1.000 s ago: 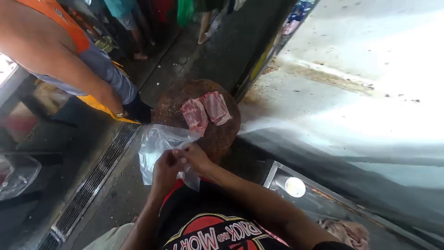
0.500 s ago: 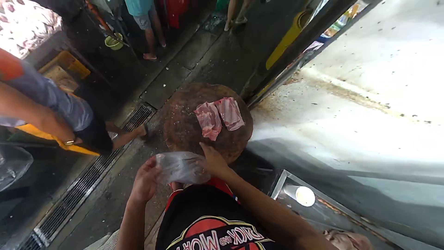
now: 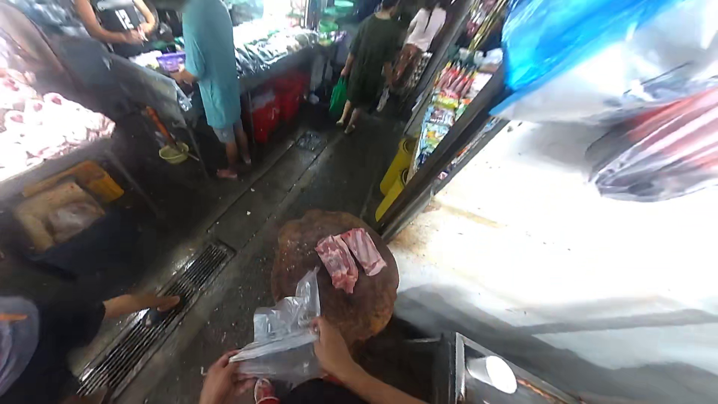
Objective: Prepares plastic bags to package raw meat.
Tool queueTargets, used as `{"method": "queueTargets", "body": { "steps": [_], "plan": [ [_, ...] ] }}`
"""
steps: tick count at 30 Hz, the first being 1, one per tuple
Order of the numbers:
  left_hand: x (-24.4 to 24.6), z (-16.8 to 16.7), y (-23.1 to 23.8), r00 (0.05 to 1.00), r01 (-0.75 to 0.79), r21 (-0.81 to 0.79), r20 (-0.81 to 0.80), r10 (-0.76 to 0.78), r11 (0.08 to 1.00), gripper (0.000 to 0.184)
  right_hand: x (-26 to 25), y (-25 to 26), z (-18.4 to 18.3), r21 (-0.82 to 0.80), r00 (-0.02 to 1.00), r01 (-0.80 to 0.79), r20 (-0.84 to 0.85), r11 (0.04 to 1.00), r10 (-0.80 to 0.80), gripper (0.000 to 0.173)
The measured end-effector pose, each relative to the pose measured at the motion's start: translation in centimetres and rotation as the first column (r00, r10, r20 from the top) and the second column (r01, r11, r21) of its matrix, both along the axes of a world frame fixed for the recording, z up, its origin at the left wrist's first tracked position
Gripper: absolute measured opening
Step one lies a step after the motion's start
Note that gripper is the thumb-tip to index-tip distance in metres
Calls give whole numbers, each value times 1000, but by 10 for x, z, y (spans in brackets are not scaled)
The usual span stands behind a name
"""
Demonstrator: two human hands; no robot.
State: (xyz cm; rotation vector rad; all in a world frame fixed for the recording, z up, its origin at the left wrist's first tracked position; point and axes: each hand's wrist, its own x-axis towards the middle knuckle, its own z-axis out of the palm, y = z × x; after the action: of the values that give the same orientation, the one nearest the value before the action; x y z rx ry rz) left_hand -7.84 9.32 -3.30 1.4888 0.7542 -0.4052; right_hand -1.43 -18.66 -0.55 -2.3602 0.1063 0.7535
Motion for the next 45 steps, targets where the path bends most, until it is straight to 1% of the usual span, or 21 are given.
{"method": "queueTargets", "body": {
  "steps": [2,4,8,11,14,18,20,23,24,26,28,30,32,34,35,37,39,40,41,43,45],
  "plan": [
    [-7,2,-9,944,-280,-528,2,331,801,21,4,0,-41,-40,989,72,-127,997,-76,44],
    [-6,26,-16,943,-89,-751,149,299,655,26,28,5,-60,-14,979,162,-121,987,-163,44],
    [38,76,4,862,404,-437,475,-175,804,57,123,39,39,488,883,426,-42,762,-468,30],
    [78,93,28,923,154,-80,367,-114,985,35,151,77,143,761,890,382,-150,524,-431,29],
    [106,79,41,884,-267,-190,343,318,945,15,146,96,161,575,975,38,157,817,-156,31],
    [123,148,34,847,-274,-41,463,261,961,25,153,94,178,95,917,-140,387,986,93,36],
    [112,236,28,642,-266,58,755,132,962,16,147,87,238,163,800,-123,600,979,0,31],
    [67,314,18,68,-504,261,962,-264,823,21,109,70,319,308,245,-293,939,905,-240,19],
    [58,312,14,-18,-576,297,927,-375,761,23,99,64,322,274,85,-327,962,905,-261,23],
    [57,246,3,98,-552,455,867,-488,699,23,80,52,256,182,99,-246,982,952,-162,28],
    [57,139,-3,565,-203,656,685,-461,727,19,67,38,147,11,559,-160,825,987,82,39],
    [55,51,-10,893,48,491,369,-257,870,23,63,22,74,-72,914,-110,384,991,130,36],
    [76,49,-10,929,-69,325,366,-59,943,28,88,21,86,-57,944,-66,321,996,81,33],
    [76,119,-16,858,-156,210,512,28,965,30,87,22,158,38,906,-40,424,998,21,34],
    [84,166,-14,738,-220,185,673,40,958,30,92,26,198,128,805,-38,591,991,-45,30],
    [92,242,-11,338,-351,176,940,-51,920,40,101,30,245,300,356,-153,906,942,-230,18],
    [76,254,-15,241,-440,338,937,-253,832,53,92,22,240,241,112,-194,968,951,-222,26],
    [73,231,-18,319,-462,443,891,-323,768,48,85,18,212,181,196,-154,969,971,-149,29],
    [71,191,-17,458,-413,564,807,-372,714,39,77,12,174,99,443,-116,896,988,-38,31],
    [48,108,-14,798,-93,669,493,-346,737,21,57,-6,92,-62,902,-125,408,990,140,37],
    [29,65,-12,922,9,524,326,-211,852,27,40,-20,47,-60,983,-118,137,991,125,34]
  ]
}}
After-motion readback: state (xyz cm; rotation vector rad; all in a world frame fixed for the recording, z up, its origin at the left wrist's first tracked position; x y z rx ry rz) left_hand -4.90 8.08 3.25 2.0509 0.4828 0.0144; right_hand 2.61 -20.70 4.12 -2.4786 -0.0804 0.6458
